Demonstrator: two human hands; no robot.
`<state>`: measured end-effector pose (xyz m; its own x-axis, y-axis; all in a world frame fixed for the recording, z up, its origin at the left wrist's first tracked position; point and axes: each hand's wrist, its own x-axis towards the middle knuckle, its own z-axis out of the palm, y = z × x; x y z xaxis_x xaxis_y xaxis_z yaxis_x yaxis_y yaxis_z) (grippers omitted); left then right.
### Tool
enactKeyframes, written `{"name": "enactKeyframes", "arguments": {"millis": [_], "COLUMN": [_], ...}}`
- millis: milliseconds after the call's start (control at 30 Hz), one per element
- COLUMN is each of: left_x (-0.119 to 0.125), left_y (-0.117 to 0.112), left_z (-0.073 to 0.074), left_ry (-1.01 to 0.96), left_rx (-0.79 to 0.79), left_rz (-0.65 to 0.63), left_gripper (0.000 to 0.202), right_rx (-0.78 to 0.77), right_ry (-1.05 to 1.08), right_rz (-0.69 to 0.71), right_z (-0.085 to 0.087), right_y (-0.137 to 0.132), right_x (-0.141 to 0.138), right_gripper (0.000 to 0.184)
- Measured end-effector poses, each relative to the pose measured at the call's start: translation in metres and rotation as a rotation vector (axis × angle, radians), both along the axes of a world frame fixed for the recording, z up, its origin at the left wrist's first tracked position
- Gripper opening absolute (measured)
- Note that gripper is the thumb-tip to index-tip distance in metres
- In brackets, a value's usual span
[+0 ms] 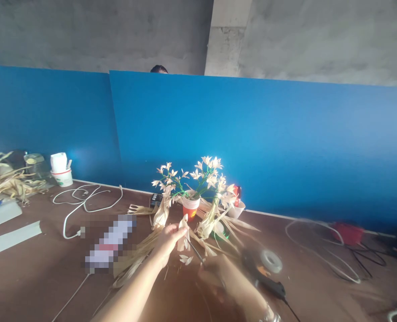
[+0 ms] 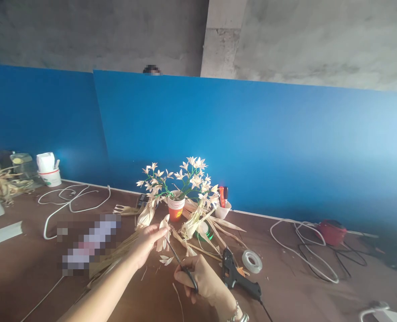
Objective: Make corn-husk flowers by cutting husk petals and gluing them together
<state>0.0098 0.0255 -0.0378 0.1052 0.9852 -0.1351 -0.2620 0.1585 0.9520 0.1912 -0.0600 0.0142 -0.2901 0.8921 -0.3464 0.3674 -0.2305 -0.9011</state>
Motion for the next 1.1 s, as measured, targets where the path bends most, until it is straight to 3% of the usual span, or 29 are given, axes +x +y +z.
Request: {"name": "enactKeyframes", "arguments": {"millis": [367,467,567,733,867,1100], "left_x": [0.001,0.000,0.001,0.013,0.023,0.025], "left_y": [0.002,0.001,-0.002,-0.011,-0.019,-0.023], "left_z": [-0.004,0.002,0.007,0.009,0.010,0.011], "left_ry": [0.060,0.077,0.089,0.052,0.024,0.060], "left_rx": [0.048,0.064,0.068,0.041,0.053,0.052], "left_rz": [0.025,0.129,0.204,0.041,-0.061,-0.113], "left_gripper": [0.033,0.033,0.030,0.026,0.024,0.024], "right_rx": [-0.054,-0.045,0.013,0.259,0.258,0.265], "right_ry": [0.030,0.062,0.214,0.302,0.313,0.377], "right_rz": [-0.055,-0.008,-0.126,-0.396,-0.420,-0.465], "right_z": [-0.011,-0.017,-0.022,-0.025,-0.024,-0.029], "right_y": [0.003,0.005,0.006,0.010,0.009,0.006], "right_x": [0.002,0.006,0.005,-0.006,-0.010,-0.015], "right_gripper": [0.016,0.016,0.026,0.041,0.044,0.033]}}
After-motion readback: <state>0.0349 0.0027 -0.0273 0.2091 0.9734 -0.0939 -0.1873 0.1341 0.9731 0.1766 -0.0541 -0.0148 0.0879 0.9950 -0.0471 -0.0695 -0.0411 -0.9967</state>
